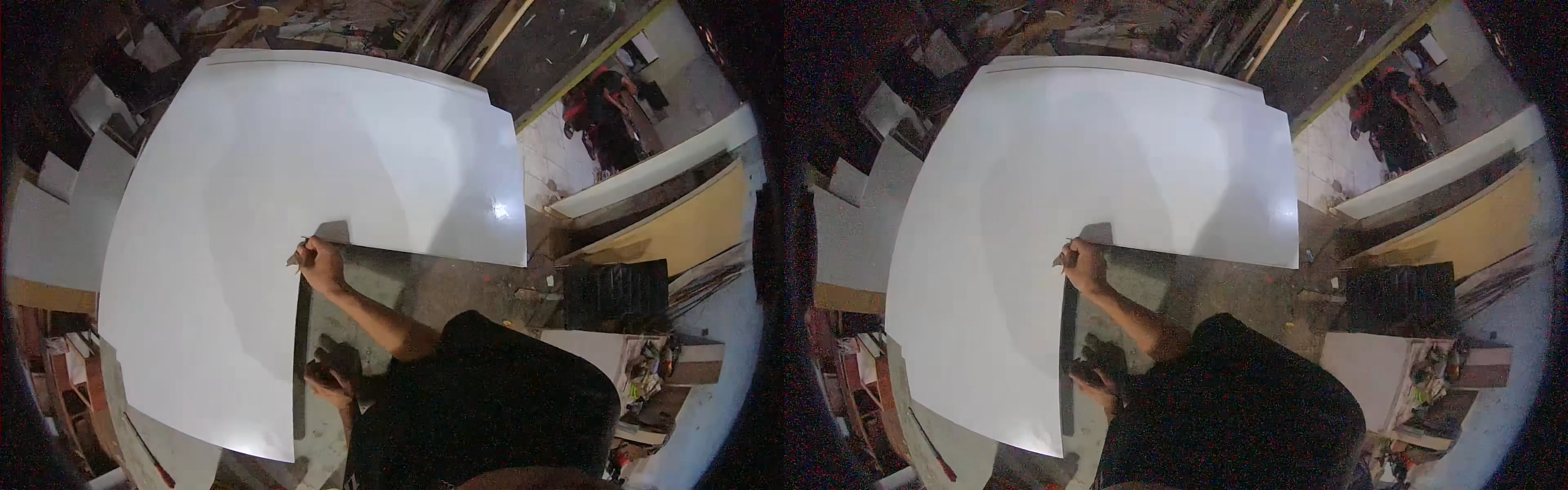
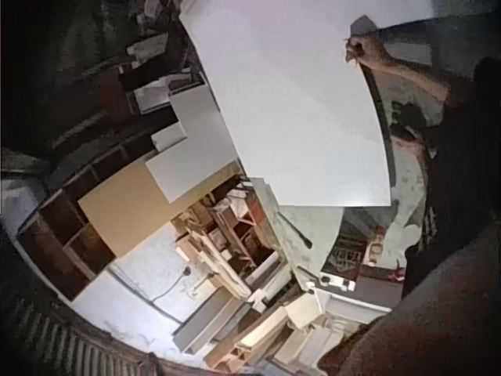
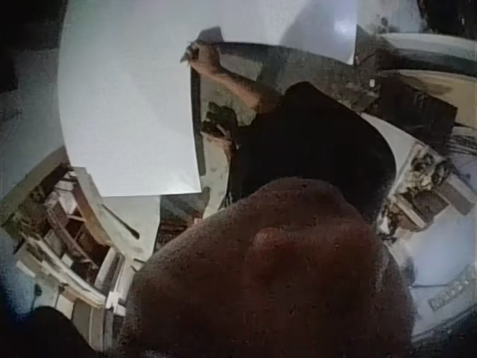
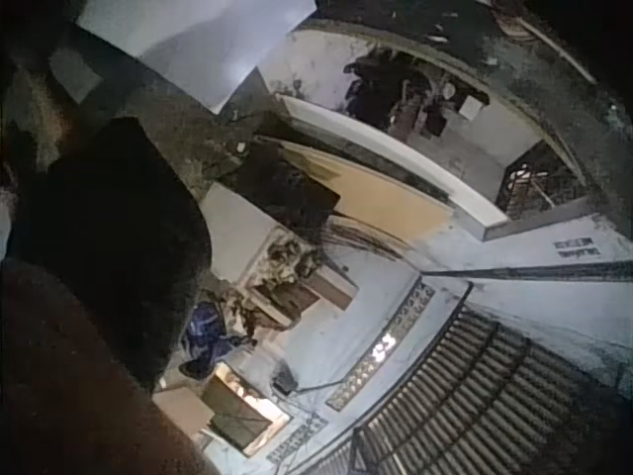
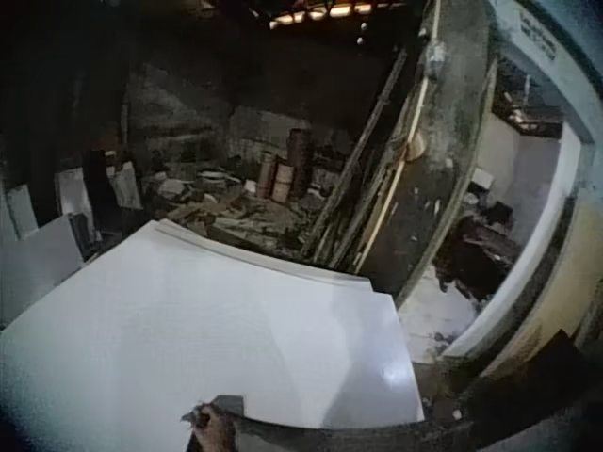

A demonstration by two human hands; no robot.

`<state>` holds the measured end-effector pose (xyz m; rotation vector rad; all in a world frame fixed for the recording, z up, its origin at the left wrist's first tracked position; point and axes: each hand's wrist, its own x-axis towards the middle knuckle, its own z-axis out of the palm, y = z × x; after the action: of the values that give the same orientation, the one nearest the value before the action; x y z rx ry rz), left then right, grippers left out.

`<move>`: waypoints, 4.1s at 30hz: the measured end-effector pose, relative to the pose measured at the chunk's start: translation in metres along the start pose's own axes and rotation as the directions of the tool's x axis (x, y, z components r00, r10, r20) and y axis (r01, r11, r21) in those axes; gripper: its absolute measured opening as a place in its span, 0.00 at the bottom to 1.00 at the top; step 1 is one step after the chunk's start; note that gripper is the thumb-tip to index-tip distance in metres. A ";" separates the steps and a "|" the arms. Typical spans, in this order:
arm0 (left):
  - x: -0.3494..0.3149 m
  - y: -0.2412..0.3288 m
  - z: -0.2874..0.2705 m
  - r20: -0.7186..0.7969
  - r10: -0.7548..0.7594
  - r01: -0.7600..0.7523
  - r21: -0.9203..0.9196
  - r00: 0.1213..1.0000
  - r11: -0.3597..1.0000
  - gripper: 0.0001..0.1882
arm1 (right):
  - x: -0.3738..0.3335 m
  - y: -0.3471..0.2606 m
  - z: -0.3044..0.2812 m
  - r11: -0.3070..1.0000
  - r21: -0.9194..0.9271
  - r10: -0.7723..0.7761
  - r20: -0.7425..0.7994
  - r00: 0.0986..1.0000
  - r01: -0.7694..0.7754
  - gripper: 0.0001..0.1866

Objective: The person applies a white laminate sheet to a wooden board, using a spray bottle and a small block to smooth the surface and edges.

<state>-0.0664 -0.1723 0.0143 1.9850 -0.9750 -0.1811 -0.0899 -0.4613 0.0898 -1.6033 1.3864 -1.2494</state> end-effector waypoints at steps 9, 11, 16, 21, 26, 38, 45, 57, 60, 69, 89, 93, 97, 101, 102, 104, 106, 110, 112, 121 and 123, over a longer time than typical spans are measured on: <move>-0.009 -0.006 0.007 -0.003 -0.061 0.061 0.038 0.998 0.997 0.30 | -0.026 -0.025 -0.011 0.995 0.103 -0.019 0.118 0.993 0.007 0.12; -0.010 -0.009 0.008 0.001 -0.064 0.064 0.000 0.998 0.998 0.31 | -0.044 -0.032 -0.014 0.969 0.240 0.015 0.201 0.980 -0.064 0.11; 0.002 0.019 0.001 -0.005 0.041 -0.041 0.011 0.999 0.999 0.28 | -0.065 -0.029 -0.019 0.997 0.079 -0.017 0.220 0.975 0.000 0.10; 0.007 0.024 -0.003 0.025 -0.007 0.008 -0.035 1.000 0.999 0.24 | -0.024 -0.011 -0.009 1.000 -0.012 0.011 0.111 0.994 -0.010 0.10; 0.014 0.037 -0.002 0.020 -0.031 0.033 -0.095 0.999 0.995 0.27 | 0.001 0.003 -0.011 0.993 -0.113 -0.026 -0.007 1.000 0.025 0.07; -0.004 0.010 0.003 0.208 -0.167 0.197 -0.131 0.964 0.972 0.28 | -0.020 0.029 0.004 0.981 0.130 0.140 0.063 0.988 -0.147 0.05; -0.012 0.013 -0.001 0.156 -0.117 0.126 -0.050 0.981 0.991 0.24 | -0.036 0.033 0.009 0.947 0.290 0.173 -0.096 0.980 -0.139 0.09; 0.001 0.029 -0.003 0.171 0.003 -0.011 0.043 0.985 0.999 0.19 | 0.005 0.024 0.011 0.830 0.481 0.423 -0.215 0.880 -0.282 0.09; 0.010 0.038 -0.006 0.171 -0.026 0.035 -0.051 0.985 0.998 0.18 | -0.020 0.020 0.006 0.837 0.434 0.426 -0.134 0.894 -0.334 0.09; 0.011 0.038 -0.008 0.123 0.047 -0.056 0.066 0.991 0.996 0.17 | -0.005 -0.004 0.002 0.865 0.318 0.454 -0.164 0.876 -0.389 0.10; 0.002 0.021 -0.010 0.196 0.128 -0.187 0.322 0.972 0.928 0.21 | -0.004 0.039 0.031 0.578 0.776 0.526 -0.114 0.843 -0.255 0.12; 0.010 0.032 -0.006 0.197 -0.046 0.043 0.018 0.979 0.999 0.20 | -0.055 0.004 -0.019 0.957 0.195 0.202 0.082 0.976 -0.215 0.12; 0.031 0.055 -0.017 0.194 -0.088 0.134 -0.237 0.977 0.962 0.19 | -0.095 0.011 -0.101 0.976 0.164 0.087 0.326 0.941 -0.146 0.10; 0.116 0.122 -0.006 0.036 0.299 -0.296 -0.066 0.954 0.953 0.23 | -0.097 0.022 -0.188 0.997 -0.010 0.079 0.315 0.946 -0.080 0.11; 0.144 0.135 0.004 0.056 0.330 -0.332 0.046 0.942 0.942 0.28 | -0.093 0.014 -0.204 0.995 -0.073 0.088 0.294 0.952 -0.069 0.11; 0.195 0.155 0.027 -0.021 0.341 -0.336 0.130 0.940 0.933 0.32 | -0.085 0.016 -0.221 0.986 -0.136 -0.055 0.251 0.966 0.091 0.12; 0.234 0.147 0.059 0.092 0.331 -0.343 0.228 0.939 0.911 0.38 | -0.082 0.028 -0.224 0.919 -0.136 -0.340 0.200 0.919 0.370 0.13; 0.153 0.155 0.121 0.636 0.398 -0.451 -0.086 0.661 0.888 0.39 | -0.087 0.027 -0.245 0.961 -0.162 -0.211 0.101 0.972 0.225 0.12; 0.072 0.150 0.128 0.809 0.275 -0.345 -0.096 0.520 0.934 0.33 | -0.077 0.027 -0.259 0.911 -0.224 -0.355 -0.001 0.935 0.346 0.13; -0.032 0.076 -0.034 0.532 0.207 -0.176 -0.109 0.821 0.978 0.23 | -0.082 0.026 -0.200 0.973 -0.032 -0.217 0.184 0.959 0.227 0.14; -0.041 0.073 -0.078 0.422 0.151 -0.096 -0.149 0.894 0.984 0.22 | -0.058 0.007 -0.148 0.960 0.010 -0.277 0.219 0.936 0.282 0.16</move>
<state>-0.0994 -0.1138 0.1074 1.7941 -1.3337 -0.6182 -0.2306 -0.3915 0.1173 -1.9407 1.0655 -1.1748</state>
